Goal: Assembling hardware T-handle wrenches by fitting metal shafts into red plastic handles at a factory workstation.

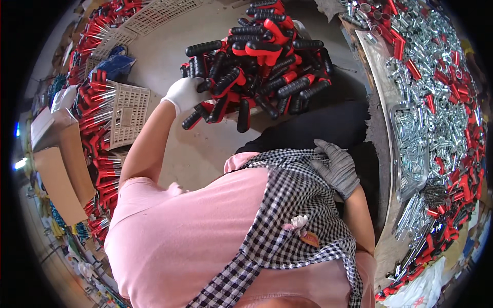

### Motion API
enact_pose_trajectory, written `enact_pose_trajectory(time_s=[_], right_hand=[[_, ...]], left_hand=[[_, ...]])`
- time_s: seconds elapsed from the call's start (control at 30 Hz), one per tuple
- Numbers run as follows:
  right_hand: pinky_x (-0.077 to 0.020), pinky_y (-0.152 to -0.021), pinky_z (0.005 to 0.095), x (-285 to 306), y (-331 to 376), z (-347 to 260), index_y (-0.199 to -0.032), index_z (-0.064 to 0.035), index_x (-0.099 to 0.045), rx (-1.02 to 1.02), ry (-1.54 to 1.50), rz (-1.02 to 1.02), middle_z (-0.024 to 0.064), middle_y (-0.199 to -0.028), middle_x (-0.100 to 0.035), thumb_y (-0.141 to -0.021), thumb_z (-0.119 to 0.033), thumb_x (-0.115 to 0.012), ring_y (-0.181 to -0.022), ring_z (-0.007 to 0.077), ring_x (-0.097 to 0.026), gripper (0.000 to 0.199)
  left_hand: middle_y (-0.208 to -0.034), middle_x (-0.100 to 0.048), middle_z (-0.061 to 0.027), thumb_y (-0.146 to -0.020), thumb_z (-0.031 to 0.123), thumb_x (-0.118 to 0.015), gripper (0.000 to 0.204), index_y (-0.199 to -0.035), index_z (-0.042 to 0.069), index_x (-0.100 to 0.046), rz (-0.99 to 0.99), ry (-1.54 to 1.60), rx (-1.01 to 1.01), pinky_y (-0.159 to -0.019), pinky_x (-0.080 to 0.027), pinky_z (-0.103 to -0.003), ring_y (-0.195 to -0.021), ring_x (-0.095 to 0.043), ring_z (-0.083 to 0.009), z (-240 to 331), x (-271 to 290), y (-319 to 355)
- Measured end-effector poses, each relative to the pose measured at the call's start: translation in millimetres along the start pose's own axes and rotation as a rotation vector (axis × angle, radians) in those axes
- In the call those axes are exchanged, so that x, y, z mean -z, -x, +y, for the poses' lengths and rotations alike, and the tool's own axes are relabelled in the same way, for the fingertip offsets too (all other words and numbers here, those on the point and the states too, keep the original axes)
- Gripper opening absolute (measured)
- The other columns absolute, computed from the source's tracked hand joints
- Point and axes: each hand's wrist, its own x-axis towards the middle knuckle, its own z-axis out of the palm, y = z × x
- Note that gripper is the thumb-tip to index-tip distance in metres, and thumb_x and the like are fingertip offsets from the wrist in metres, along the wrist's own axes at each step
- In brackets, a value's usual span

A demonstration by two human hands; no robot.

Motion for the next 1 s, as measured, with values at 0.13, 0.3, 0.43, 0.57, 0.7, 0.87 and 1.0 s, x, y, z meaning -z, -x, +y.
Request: enact_pose_trajectory(time_s=[0.13, 0.3, 0.43, 0.57, 0.7, 0.87, 1.0], right_hand=[[-0.0519, -0.084, 0.0402, 3, 1, -2, -0.131, -0.0102, -0.055, -0.011, 0.128, -0.015, 0.0111, -0.104, -0.067, -0.084, -0.035, -0.068, -0.097, 0.029, -0.064, 0.055], [-0.0445, -0.102, 0.042, -18, 22, 17, -0.134, -0.0097, -0.053, -0.113, 0.063, -0.01, 0.0168, -0.128, -0.06, -0.086, -0.043, -0.065, -0.117, 0.0336, -0.058, 0.059], [-0.0404, -0.105, 0.0459, -9, 16, 12, -0.136, -0.0049, -0.05, -0.102, 0.006, -0.117, 0.0214, -0.127, -0.059, -0.084, -0.043, -0.063, -0.12, 0.0384, -0.055, 0.066], [-0.0446, -0.1, 0.0449, 8, 28, 9, -0.136, -0.0078, -0.051, -0.172, -0.046, -0.148, 0.0224, -0.125, -0.06, -0.085, -0.044, -0.062, -0.116, 0.0374, -0.058, 0.064], [-0.048, -0.096, 0.044, -9, 56, 36, -0.137, -0.0083, -0.05, -0.068, 0.147, 0.056, 0.0182, -0.12, -0.064, -0.088, -0.045, -0.061, -0.113, 0.036, -0.059, 0.063], [-0.0507, -0.092, 0.0417, 34, 136, 21, -0.128, -0.0122, -0.059, 0.044, 0.09, 0.616, 0.0137, -0.116, -0.066, -0.086, -0.041, -0.068, -0.106, 0.0322, -0.063, 0.052], [-0.0531, -0.083, 0.0397, 111, 209, 12, -0.113, -0.0124, -0.068, -0.428, 0.437, 1.026, 0.0129, -0.102, -0.069, -0.083, -0.034, -0.073, -0.091, 0.0301, -0.066, 0.037]], left_hand=[[-0.101, -0.063, -0.0234, -0.085, 0.028, -0.063, 0.034, -0.109, 0.004, -0.063, 0.163, -0.146, 0.011, -0.079, -0.049, -0.047, -0.092, -0.061, -0.0411, -1, -45, 18], [-0.118, -0.059, -0.0254, -0.089, 0.028, -0.059, 0.041, -0.122, 0.004, -0.058, 0.271, -0.013, 0.142, -0.094, -0.044, -0.045, -0.11, -0.054, -0.0413, 23, -78, 34], [-0.136, -0.05, -0.0219, -0.093, 0.024, -0.052, 0.04, -0.129, 0.006, -0.055, 0.291, -0.145, 0.096, -0.105, -0.037, -0.05, -0.121, -0.047, -0.043, -90, -135, 27], [-0.126, -0.056, -0.026, -0.099, 0.026, -0.043, 0.04, -0.127, 0.001, -0.056, 0.399, -0.159, 0.144, -0.101, -0.039, -0.048, -0.118, -0.049, -0.0433, -73, -128, 13], [-0.129, -0.054, -0.0283, -0.097, 0.032, -0.047, 0.049, -0.135, 0.001, -0.047, 0.359, -0.349, 0.157, -0.1, -0.04, -0.048, -0.119, -0.05, -0.0439, -72, -133, -9], [-0.105, -0.066, -0.0262, -0.093, 0.034, -0.05, 0.042, -0.124, 0.006, -0.057, 0.144, -0.008, 0.334, -0.083, -0.05, -0.05, -0.098, -0.065, -0.0403, -38, -57, -3], [-0.131, -0.055, -0.0264, -0.091, 0.024, -0.055, 0.048, -0.131, -0.003, -0.052, 0.61, -0.155, 0.002, -0.102, -0.04, -0.048, -0.124, -0.05, -0.0405, 78, -2, -10]])
